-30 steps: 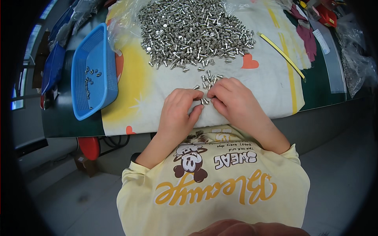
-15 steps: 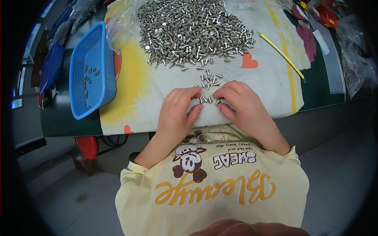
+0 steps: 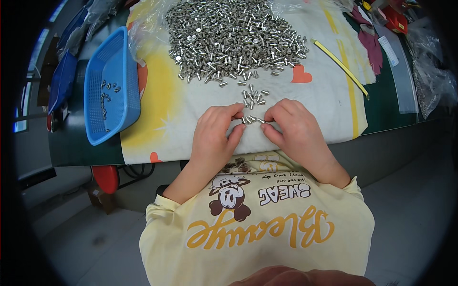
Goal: The person aligns and sorts metal fasteners on a mat by hand, retrieves a blue plastic basket from a shelf, and arranges more metal fasteners on the table.
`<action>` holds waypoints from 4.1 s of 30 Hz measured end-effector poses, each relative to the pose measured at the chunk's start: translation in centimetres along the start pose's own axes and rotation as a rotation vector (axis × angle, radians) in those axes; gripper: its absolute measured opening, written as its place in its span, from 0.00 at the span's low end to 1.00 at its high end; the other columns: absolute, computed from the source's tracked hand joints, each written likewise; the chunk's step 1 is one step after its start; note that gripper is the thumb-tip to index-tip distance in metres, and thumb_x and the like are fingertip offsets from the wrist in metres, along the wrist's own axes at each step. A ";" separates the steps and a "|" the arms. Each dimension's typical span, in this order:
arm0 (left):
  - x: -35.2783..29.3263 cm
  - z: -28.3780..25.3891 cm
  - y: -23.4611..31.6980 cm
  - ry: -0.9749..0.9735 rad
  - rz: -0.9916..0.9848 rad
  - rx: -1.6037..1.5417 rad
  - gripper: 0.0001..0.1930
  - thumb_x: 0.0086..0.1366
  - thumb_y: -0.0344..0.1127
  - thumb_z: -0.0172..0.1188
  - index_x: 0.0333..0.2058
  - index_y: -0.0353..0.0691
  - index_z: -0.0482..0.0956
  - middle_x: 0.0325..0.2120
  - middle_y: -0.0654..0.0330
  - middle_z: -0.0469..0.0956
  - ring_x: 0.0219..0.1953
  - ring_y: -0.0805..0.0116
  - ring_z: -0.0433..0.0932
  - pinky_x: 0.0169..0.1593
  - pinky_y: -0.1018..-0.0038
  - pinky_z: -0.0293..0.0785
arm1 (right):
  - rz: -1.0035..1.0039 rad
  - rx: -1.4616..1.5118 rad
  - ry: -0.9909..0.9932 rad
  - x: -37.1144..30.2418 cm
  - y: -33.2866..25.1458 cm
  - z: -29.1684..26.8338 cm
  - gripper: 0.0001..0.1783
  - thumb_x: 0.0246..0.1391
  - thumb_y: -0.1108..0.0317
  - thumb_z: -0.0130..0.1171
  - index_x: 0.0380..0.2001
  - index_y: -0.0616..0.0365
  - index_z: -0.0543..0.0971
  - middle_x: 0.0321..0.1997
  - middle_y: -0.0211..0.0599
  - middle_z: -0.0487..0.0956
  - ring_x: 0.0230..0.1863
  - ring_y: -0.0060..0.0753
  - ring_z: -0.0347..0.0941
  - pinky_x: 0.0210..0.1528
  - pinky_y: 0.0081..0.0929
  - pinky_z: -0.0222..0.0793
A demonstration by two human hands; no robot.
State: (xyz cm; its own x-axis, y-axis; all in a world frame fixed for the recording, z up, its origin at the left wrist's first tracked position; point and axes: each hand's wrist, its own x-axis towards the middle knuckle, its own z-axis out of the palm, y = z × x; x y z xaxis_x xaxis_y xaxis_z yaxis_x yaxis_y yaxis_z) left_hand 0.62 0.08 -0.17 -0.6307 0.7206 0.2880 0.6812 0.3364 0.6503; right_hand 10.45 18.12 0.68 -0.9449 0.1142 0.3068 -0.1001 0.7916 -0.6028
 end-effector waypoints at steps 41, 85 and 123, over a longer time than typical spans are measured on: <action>0.2 -0.4 2.0 0.091 0.224 -0.101 0.23 0.52 0.21 0.64 0.48 0.39 0.71 0.38 0.59 0.80 0.37 0.59 0.79 0.42 0.65 0.72 | 0.343 0.954 -0.128 0.9 -1.1 -0.3 0.14 0.52 0.79 0.62 0.43 0.61 0.75 0.40 0.30 0.78 0.42 0.17 0.74 0.46 0.18 0.72; 0.0 -0.8 -0.7 -0.108 -0.049 -0.108 0.26 0.54 0.18 0.63 0.53 0.37 0.72 0.39 0.59 0.77 0.37 0.68 0.75 0.42 0.75 0.74 | 0.044 0.035 0.162 -0.4 3.4 -3.8 0.14 0.45 0.74 0.65 0.38 0.56 0.81 0.36 0.33 0.79 0.37 0.35 0.74 0.39 0.29 0.72; -0.1 -1.4 -0.8 -0.044 -0.013 -0.044 0.28 0.54 0.15 0.51 0.56 0.38 0.70 0.34 0.57 0.77 0.37 0.63 0.76 0.41 0.71 0.73 | -0.046 0.126 -0.059 0.3 -0.1 1.2 0.15 0.42 0.73 0.66 0.37 0.52 0.79 0.36 0.33 0.76 0.40 0.40 0.72 0.42 0.35 0.69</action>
State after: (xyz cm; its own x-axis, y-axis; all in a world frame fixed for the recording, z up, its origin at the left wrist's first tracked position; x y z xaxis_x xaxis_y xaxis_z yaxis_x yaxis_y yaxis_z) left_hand -0.38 -1.14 0.25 -0.6215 0.7428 0.2489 0.6555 0.3190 0.6845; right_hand 9.81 17.39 -0.05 -0.9549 0.0411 0.2942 -0.1781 0.7133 -0.6778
